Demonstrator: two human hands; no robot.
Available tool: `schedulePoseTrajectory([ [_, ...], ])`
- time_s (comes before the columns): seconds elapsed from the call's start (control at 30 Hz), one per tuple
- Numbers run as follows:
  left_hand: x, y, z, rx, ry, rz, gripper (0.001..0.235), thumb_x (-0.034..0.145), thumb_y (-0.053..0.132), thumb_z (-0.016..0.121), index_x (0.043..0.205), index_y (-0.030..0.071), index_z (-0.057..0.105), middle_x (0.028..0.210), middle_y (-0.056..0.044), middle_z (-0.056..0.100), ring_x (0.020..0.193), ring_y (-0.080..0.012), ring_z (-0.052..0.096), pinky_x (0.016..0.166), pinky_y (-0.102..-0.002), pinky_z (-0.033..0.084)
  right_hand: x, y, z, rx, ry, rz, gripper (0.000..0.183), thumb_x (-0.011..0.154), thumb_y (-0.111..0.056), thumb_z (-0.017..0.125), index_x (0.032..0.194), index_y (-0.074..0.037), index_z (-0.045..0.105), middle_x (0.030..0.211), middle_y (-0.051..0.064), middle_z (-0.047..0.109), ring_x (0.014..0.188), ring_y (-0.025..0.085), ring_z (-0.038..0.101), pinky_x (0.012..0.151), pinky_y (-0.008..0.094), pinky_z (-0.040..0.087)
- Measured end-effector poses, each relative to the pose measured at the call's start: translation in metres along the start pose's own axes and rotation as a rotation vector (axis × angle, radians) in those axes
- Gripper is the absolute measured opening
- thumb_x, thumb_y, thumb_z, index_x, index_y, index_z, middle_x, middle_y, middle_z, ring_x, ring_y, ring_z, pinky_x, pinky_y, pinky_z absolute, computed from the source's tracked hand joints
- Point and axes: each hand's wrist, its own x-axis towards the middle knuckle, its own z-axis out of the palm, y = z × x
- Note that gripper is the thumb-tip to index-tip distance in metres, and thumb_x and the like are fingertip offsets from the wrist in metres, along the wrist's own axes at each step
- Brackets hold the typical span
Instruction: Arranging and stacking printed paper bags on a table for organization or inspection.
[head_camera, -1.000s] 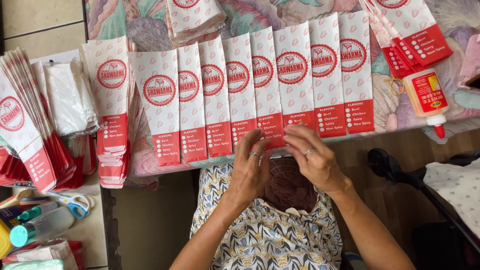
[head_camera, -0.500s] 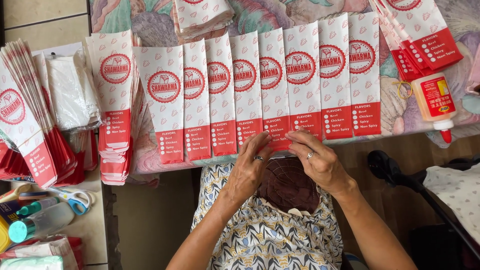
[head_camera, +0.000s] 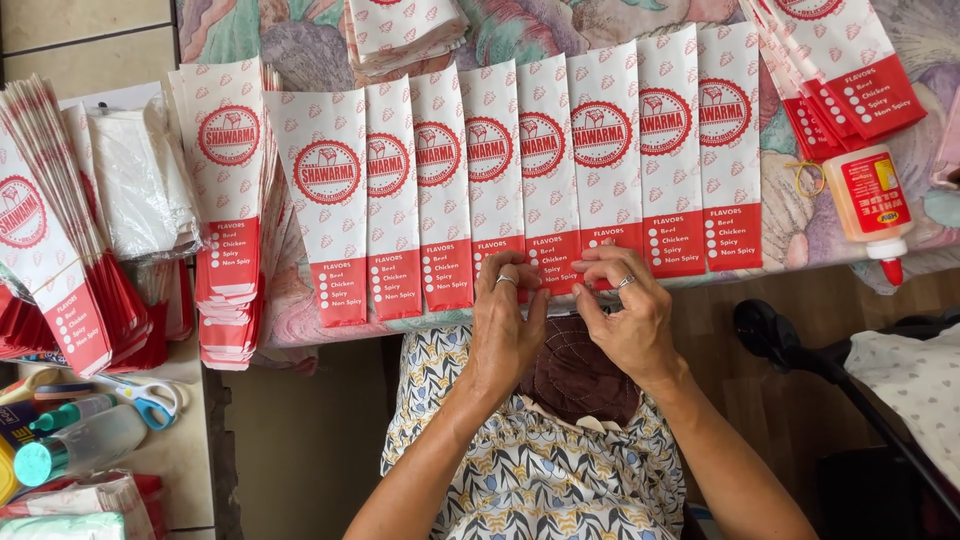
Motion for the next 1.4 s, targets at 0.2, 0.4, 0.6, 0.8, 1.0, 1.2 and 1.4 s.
schedulePoseTrajectory([
  [0.2,0.003,0.007,-0.003,-0.095,-0.012,-0.102,0.016,0.085,-0.008,0.071,0.098,-0.005,0.063,0.111,-0.019,0.057,0.116,-0.0452,0.062,0.096,-0.049,0.054,-0.007,0.004,0.011,-0.069,0.009,-0.014,0.017,0.091,-0.006,0.078,0.100,-0.002,0.065,0.103,0.011,0.066,0.107,0.034,0.070,0.112,0.049,0.046],
  [0.4,0.003,0.012,-0.004,-0.058,0.007,-0.071,0.013,0.087,-0.012,0.063,0.096,-0.004,0.063,0.105,-0.019,0.057,0.108,-0.0446,0.064,0.096,-0.049,0.052,-0.006,0.009,0.004,-0.001,-0.058,0.046,0.014,0.089,0.003,0.075,0.100,-0.002,0.068,0.100,0.008,0.068,0.108,0.031,0.070,0.112,0.050,0.046],
  [0.6,0.001,-0.020,0.024,0.150,0.080,0.136,0.028,0.084,0.018,0.081,0.087,0.000,0.060,0.097,-0.013,0.055,0.103,-0.0352,0.063,0.098,-0.046,0.047,-0.002,0.005,0.000,-0.021,-0.071,0.035,0.015,0.090,0.001,0.076,0.102,-0.004,0.069,0.100,0.007,0.069,0.107,0.028,0.071,0.111,0.049,0.047],
  [0.8,0.002,-0.005,0.001,-0.063,-0.051,-0.040,0.016,0.087,0.000,0.073,0.097,0.002,0.062,0.108,-0.012,0.056,0.106,-0.0418,0.066,0.092,-0.048,0.054,-0.006,0.009,0.003,-0.047,-0.072,0.059,0.018,0.087,0.003,0.078,0.100,-0.004,0.068,0.098,0.006,0.068,0.108,0.029,0.071,0.113,0.048,0.046],
  [1.0,0.002,-0.009,0.003,-0.077,-0.023,-0.017,0.014,0.085,-0.004,0.073,0.095,0.000,0.063,0.104,-0.011,0.055,0.104,-0.0393,0.067,0.088,-0.044,0.057,-0.013,0.017,0.012,-0.075,-0.038,0.031,0.019,0.088,0.000,0.079,0.101,-0.003,0.065,0.099,0.008,0.065,0.108,0.031,0.070,0.113,0.049,0.045],
  [1.2,0.001,-0.006,0.008,0.081,-0.005,0.034,0.011,0.091,0.005,0.071,0.098,0.001,0.063,0.104,-0.010,0.056,0.107,-0.0356,0.066,0.101,-0.049,0.050,-0.009,0.008,0.006,-0.068,-0.041,0.037,0.016,0.091,0.005,0.072,0.103,-0.004,0.068,0.100,0.006,0.066,0.110,0.031,0.070,0.112,0.049,0.047],
  [1.4,-0.003,-0.024,0.029,0.173,0.061,0.119,0.019,0.090,0.014,0.073,0.095,0.000,0.060,0.100,-0.013,0.056,0.105,-0.0329,0.065,0.106,-0.051,0.046,-0.006,0.005,0.002,-0.072,-0.065,0.023,0.015,0.092,0.003,0.073,0.105,-0.004,0.069,0.101,0.006,0.068,0.112,0.028,0.070,0.112,0.047,0.047],
])
